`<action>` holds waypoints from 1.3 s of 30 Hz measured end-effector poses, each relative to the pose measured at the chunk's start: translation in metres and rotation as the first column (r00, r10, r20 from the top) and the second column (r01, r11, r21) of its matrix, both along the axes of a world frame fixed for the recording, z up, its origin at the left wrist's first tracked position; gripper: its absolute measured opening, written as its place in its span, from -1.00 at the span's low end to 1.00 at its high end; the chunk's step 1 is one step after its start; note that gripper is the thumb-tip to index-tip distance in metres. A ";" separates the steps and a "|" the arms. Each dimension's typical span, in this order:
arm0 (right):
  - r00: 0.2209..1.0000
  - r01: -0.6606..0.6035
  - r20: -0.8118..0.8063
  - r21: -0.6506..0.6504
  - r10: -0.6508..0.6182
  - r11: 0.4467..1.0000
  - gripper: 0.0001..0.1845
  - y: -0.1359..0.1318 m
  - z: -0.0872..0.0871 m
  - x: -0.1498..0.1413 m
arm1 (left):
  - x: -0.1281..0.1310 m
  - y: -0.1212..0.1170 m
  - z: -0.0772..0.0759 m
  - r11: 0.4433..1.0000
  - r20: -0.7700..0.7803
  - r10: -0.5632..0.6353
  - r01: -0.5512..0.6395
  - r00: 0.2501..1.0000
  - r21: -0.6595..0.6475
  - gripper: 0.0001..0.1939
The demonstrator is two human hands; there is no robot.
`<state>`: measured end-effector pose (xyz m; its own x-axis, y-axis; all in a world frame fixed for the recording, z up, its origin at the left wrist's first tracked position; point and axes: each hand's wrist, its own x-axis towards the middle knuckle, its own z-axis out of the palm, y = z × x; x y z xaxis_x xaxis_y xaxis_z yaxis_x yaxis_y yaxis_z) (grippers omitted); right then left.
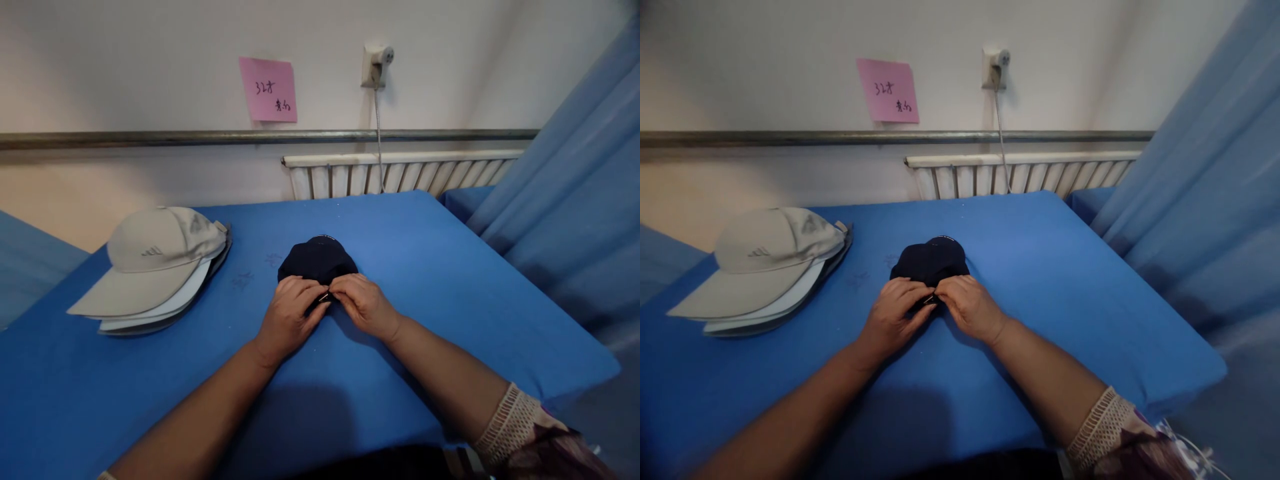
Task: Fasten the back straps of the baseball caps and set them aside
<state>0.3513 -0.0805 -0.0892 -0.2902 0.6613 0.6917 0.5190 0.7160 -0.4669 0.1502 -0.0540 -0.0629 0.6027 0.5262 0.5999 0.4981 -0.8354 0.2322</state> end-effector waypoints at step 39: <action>0.994 0.043 0.099 -0.005 -0.043 0.999 -0.80 -0.004 0.005 0.003 | -0.008 0.002 0.003 1.000 0.010 0.010 -0.010 1.000 -0.005 -0.91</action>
<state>0.3539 -0.0843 -0.0840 -0.3281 0.6794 0.6563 0.5930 0.6890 -0.4168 0.1421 -0.0516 -0.0602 0.5916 0.5348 0.6034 0.5038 -0.8295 0.2413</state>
